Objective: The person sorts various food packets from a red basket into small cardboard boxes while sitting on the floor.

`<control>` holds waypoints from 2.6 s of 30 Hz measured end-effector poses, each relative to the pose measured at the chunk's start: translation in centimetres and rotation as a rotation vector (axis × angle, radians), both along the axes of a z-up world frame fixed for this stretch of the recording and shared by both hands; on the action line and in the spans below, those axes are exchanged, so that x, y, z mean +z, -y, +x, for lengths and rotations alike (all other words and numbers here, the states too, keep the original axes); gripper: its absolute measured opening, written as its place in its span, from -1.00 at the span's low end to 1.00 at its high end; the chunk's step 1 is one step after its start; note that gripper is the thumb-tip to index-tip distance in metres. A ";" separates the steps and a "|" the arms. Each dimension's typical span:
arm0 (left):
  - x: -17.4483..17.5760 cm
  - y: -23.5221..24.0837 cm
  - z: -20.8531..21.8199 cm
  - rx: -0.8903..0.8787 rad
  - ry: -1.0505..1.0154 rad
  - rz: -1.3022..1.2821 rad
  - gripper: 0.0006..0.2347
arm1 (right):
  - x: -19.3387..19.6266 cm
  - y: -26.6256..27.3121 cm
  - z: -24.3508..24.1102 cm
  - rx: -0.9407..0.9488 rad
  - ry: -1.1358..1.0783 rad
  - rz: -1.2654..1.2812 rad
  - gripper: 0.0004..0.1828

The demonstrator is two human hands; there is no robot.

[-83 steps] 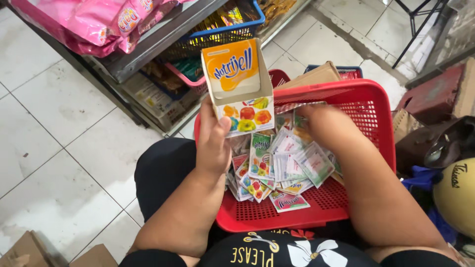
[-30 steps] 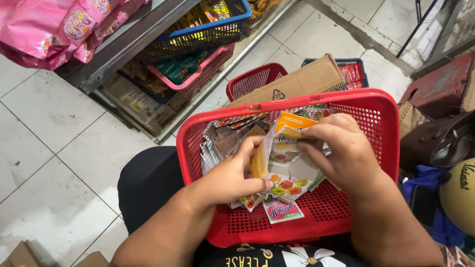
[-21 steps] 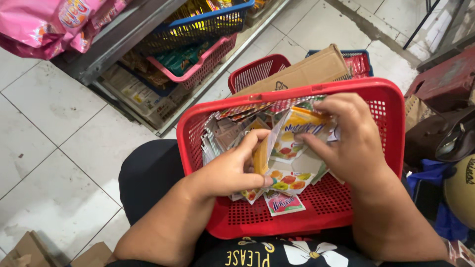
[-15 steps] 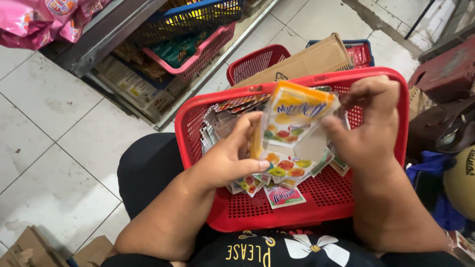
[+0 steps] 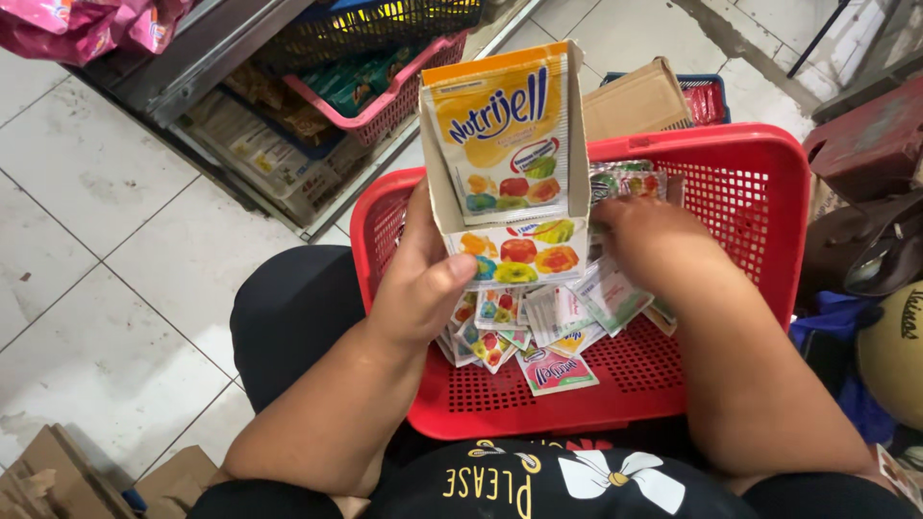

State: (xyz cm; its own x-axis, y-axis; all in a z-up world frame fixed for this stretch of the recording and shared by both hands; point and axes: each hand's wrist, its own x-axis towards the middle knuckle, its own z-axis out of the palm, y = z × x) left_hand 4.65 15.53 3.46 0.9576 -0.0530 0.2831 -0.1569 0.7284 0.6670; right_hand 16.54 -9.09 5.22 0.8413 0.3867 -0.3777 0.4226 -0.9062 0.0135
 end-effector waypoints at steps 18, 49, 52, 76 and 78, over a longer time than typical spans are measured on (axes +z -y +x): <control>-0.3 0.1 -0.4 0.090 0.008 0.056 -0.16 | -3.9 -1.3 -0.3 0.003 0.006 0.171 -0.53; -0.1 0.9 0.0 0.068 0.015 0.102 -0.22 | 6.0 3.3 -3.0 -0.245 -0.651 2.234 -0.60; -0.4 0.9 -0.1 -0.049 -0.004 0.326 -0.22 | 6.4 3.2 -3.1 -0.153 -0.940 2.273 -0.63; -1.7 1.2 0.9 -0.278 -0.299 0.441 -0.39 | 5.3 -1.2 -5.4 -0.066 0.354 0.984 -0.20; -1.4 1.1 0.8 -0.254 -0.221 0.538 -0.39 | 5.5 -1.0 -5.2 0.009 0.390 0.979 -0.05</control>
State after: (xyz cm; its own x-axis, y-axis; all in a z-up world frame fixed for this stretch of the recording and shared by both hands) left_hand 5.45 14.42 2.05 0.9291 -0.3664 -0.0493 0.1601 0.2787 0.9469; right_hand 11.33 -8.11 10.69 0.8330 0.3832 0.3991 0.5531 -0.5923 -0.5859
